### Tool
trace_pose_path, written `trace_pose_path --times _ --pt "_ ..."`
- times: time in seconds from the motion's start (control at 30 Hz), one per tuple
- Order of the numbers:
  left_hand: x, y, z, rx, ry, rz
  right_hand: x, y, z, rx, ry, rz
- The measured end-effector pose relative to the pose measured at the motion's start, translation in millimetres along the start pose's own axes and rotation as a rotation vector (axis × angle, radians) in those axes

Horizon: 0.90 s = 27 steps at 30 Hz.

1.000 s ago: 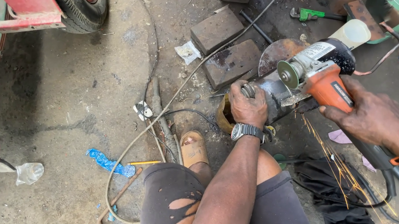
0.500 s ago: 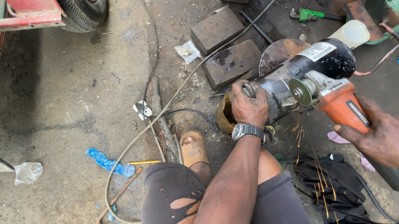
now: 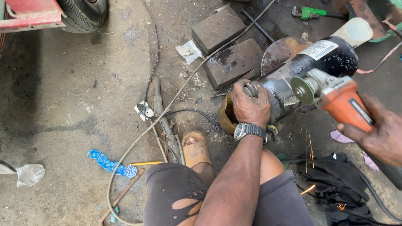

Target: Using an angle grinder to cut or grind a metal compressor housing on the ground.

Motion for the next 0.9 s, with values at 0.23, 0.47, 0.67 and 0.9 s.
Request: trace_pose_path --times 0.23,0.47,0.67,0.9 --pt "-1 -1 0 -0.047 0.005 -0.003 5 -1 11 0.004 0.05 -0.065" --pt "-3 -2 -1 -0.066 0.016 0.007 -48 57 21 -0.002 0.085 0.051" --pt "-2 0 -1 0.0 -0.028 -0.006 -40 48 12 0.024 0.065 0.02" --pt "-3 -4 1 -0.026 -0.013 -0.042 -1 0 -10 0.015 0.008 0.085"
Point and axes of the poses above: each hand's wrist, its own z-axis towards the middle knuckle, its own x-axis out of the palm, y = z × x, the point moved 7 cm from there along z, towards the middle knuckle, and after that the axes turned 15 degrees about -x, right-handed, at the moved point
